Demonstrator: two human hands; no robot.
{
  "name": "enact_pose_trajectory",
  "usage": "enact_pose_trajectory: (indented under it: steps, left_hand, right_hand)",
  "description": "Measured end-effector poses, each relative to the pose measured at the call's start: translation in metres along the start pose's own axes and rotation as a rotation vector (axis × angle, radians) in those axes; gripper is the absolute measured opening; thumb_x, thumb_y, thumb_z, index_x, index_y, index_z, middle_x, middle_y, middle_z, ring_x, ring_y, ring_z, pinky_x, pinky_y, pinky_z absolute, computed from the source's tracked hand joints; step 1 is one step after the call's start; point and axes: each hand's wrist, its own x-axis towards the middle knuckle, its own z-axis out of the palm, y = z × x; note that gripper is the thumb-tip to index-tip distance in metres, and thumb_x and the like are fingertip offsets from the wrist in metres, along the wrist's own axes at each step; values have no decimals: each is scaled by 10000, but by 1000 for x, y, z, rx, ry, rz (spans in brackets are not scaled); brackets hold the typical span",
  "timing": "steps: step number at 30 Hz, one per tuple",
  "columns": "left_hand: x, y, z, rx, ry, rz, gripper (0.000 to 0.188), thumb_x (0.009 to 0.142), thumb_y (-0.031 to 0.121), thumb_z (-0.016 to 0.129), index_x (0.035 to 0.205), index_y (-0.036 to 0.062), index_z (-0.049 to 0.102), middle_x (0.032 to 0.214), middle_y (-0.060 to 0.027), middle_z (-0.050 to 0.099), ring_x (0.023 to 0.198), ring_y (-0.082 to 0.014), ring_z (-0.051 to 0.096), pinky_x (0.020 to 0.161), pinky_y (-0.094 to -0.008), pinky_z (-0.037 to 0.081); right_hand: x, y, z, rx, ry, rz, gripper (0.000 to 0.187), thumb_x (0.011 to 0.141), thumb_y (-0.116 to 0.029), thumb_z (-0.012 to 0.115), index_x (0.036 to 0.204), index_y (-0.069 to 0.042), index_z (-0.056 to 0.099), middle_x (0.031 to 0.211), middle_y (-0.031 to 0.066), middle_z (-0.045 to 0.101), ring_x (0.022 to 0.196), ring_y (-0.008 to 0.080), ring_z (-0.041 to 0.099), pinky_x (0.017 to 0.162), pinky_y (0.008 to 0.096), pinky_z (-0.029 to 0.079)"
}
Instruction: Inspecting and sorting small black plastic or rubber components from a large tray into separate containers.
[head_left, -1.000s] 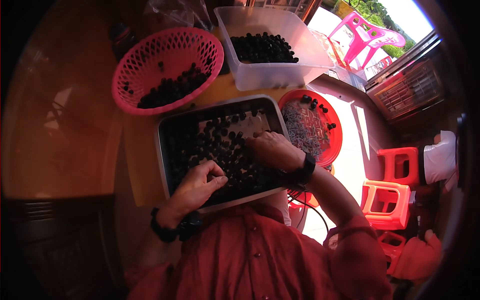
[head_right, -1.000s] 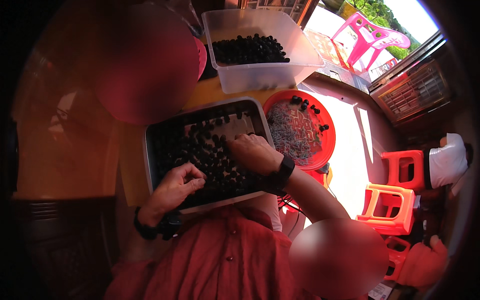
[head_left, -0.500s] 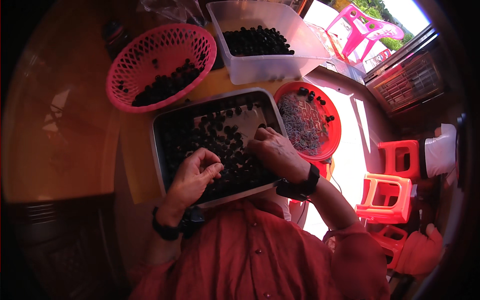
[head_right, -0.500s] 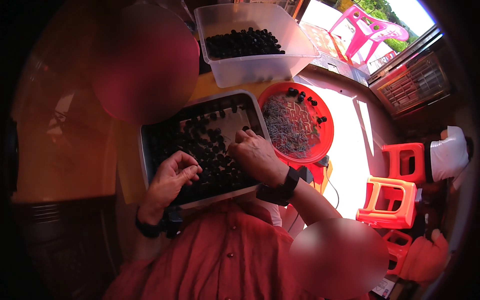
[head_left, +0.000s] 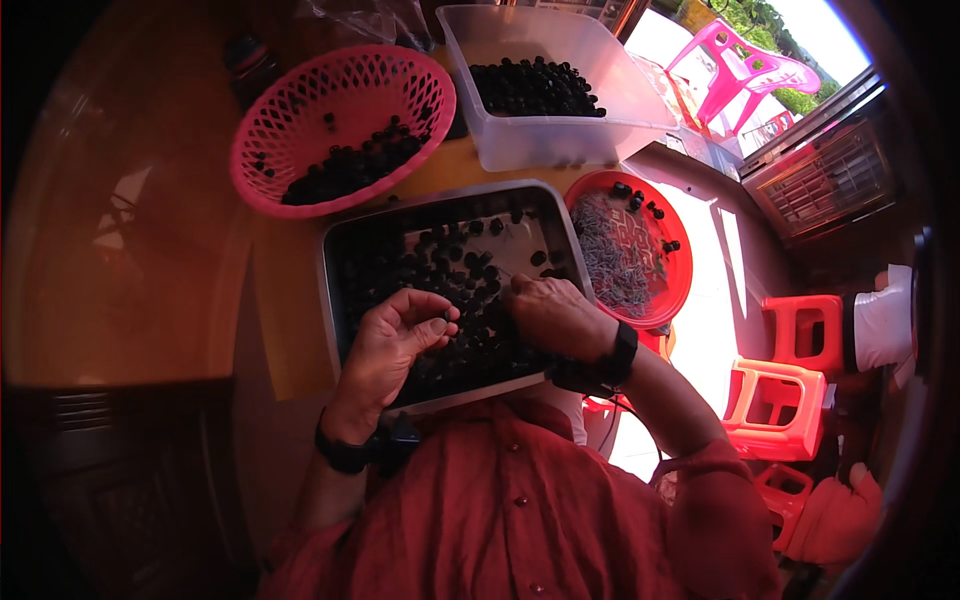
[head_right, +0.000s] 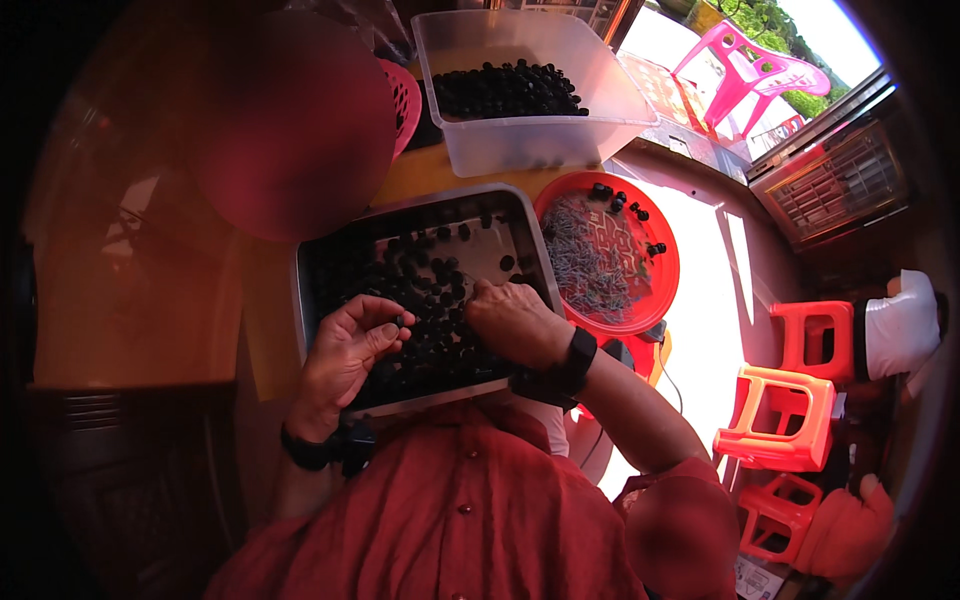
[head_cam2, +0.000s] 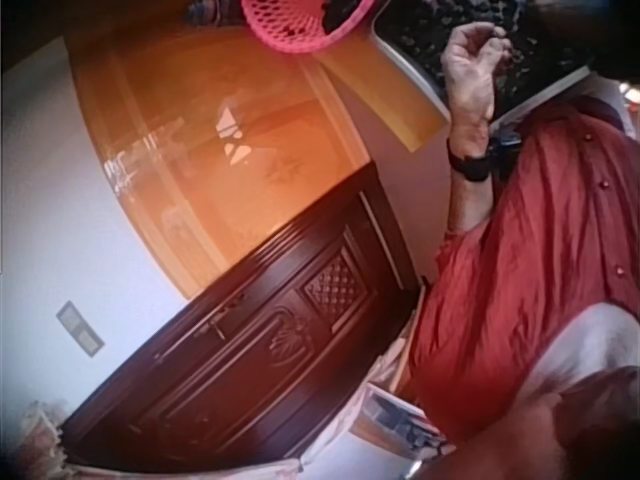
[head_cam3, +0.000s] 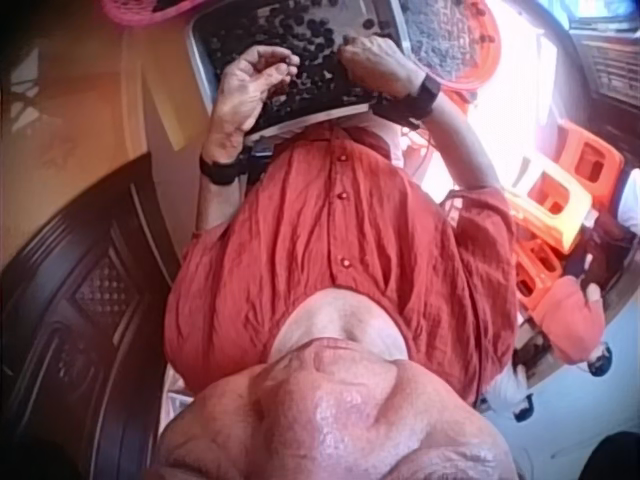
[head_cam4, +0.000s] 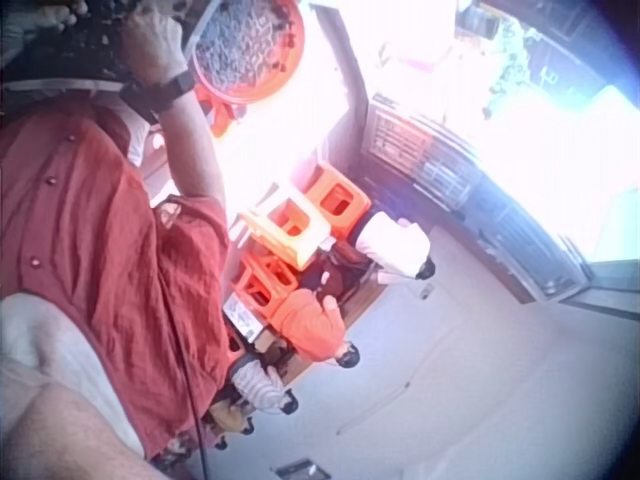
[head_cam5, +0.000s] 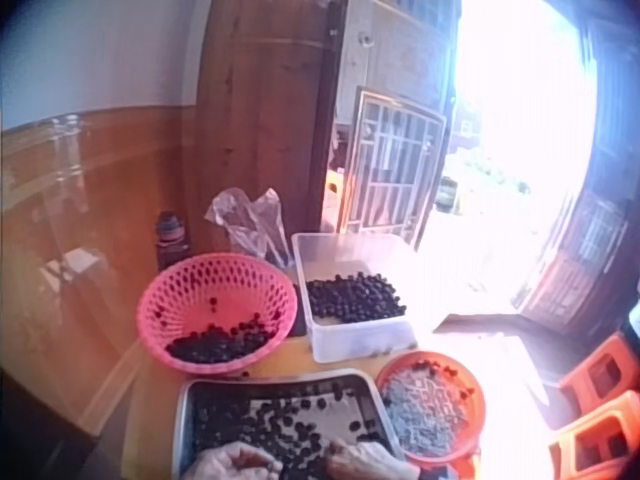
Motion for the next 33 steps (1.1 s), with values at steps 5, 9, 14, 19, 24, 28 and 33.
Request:
enact_pose_trajectory:
  steps: [5,9,14,19,24,28,33]
  left_hand:
    - [-1,-4,-3,-54,22,11,190,855,3,605,1041,31,582,1002,-77,628,858,-116,607,757,-210,495]
    - [-2,-3,3,15,49,34,171,847,-6,610,1015,25,610,993,-65,626,854,-97,599,745,-195,486]
    - [-2,-4,23,478,183,313,183,818,-68,591,977,4,645,940,-15,590,804,-46,558,690,-178,452]
    - [1,-6,41,620,222,379,303,784,-91,602,1067,17,584,927,-17,584,788,-59,561,672,-200,458]
    - [0,-11,42,738,253,449,448,742,-92,633,1152,38,508,929,-37,597,798,-100,591,669,-219,472]
    - [-2,-12,45,893,293,548,474,719,-83,635,1155,47,503,895,-83,611,746,-172,625,641,-273,500]
    - [-3,-14,48,926,300,556,484,718,-78,638,1167,45,507,888,-84,614,739,-172,625,637,-272,500]
  right_hand:
    - [-4,-2,-8,37,-87,12,143,730,-69,545,820,30,597,846,211,599,769,350,616,677,407,498]
    - [-9,-8,-20,303,136,169,94,745,-31,551,791,10,623,805,201,619,770,325,638,648,390,507]
    - [-21,-25,-21,778,383,141,102,753,-4,593,848,0,628,823,145,627,724,283,637,639,347,495]
    - [-20,-44,-5,1035,554,216,183,746,58,614,915,-7,642,814,111,629,734,214,641,651,280,495]
    - [-13,-57,0,954,662,207,164,748,52,625,899,-11,629,813,112,631,736,212,650,642,286,500]
    - [-8,-61,5,884,743,154,167,745,46,628,899,-16,618,813,115,629,722,238,651,616,302,501]
    - [-9,-60,8,841,783,132,180,743,37,631,911,-25,611,805,118,620,713,262,645,602,317,499]
